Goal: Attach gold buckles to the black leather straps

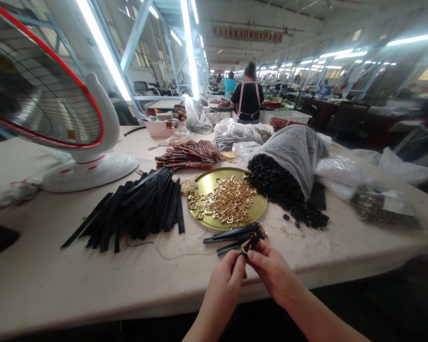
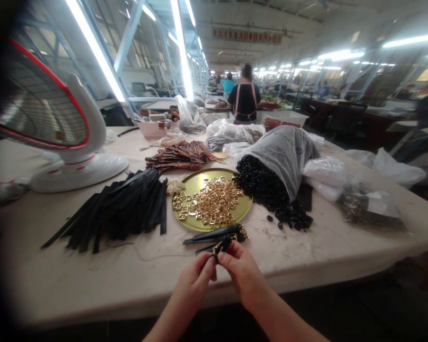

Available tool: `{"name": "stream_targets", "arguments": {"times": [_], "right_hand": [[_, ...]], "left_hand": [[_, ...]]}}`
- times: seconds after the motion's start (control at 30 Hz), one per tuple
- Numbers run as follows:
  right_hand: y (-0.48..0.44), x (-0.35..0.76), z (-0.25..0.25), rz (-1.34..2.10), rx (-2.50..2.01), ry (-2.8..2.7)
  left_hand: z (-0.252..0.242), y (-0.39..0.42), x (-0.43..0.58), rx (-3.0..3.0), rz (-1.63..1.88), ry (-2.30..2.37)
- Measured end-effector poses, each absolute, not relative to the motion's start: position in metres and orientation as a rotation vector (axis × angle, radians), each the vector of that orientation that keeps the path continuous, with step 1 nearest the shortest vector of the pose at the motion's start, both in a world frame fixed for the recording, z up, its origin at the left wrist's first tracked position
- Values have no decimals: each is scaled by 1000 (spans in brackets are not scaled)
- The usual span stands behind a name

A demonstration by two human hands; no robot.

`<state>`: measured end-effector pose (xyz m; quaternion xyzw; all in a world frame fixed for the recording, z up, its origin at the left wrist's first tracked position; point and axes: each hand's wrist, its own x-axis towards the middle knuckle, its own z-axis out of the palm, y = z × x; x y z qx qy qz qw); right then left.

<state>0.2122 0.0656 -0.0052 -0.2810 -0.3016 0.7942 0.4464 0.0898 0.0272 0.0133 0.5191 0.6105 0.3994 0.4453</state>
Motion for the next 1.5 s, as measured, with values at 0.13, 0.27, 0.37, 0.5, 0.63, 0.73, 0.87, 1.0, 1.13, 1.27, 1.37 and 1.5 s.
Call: {"name": "stream_targets", "arguments": {"times": [0.13, 0.27, 0.37, 0.5, 0.63, 0.73, 0.87, 1.0, 1.13, 1.27, 1.37, 1.5], "right_hand": [[60, 204, -11, 1885, -784, -919], [60, 204, -15, 1806, -904, -1031], [63, 208, -14, 1756, -949, -1163], [71, 212, -9, 1702, -970, -1278], [81, 212, -12, 1787, -1084, -1096], [86, 211, -18, 1938, -1105, -950], [88, 211, -21, 1835, -1123, -1024], [88, 212, -21, 1825, -1092, -962], [86, 213, -17, 1773, -1059, -1027], [86, 217, -13, 1702, -1024, -1158], [85, 220, -13, 1779, -1023, -1123], [80, 223, -12, 1724, -1035, -1224]], "left_hand": [[9, 28, 94, 1123, 1087, 1404], [-1, 33, 93, 942, 1120, 1308], [-7, 38, 88, 886, 1113, 1260], [-13, 43, 83, 905, 1059, 1225], [-20, 43, 85, 983, 1071, 1240], [-25, 43, 87, 986, 1068, 1242], [-24, 46, 90, 916, 1087, 1235], [-20, 48, 93, 894, 1119, 1239], [-21, 46, 95, 923, 1107, 1286], [-19, 44, 93, 1011, 1099, 1368], [-12, 43, 92, 997, 1085, 1309], [-5, 41, 94, 931, 1078, 1272]]}}
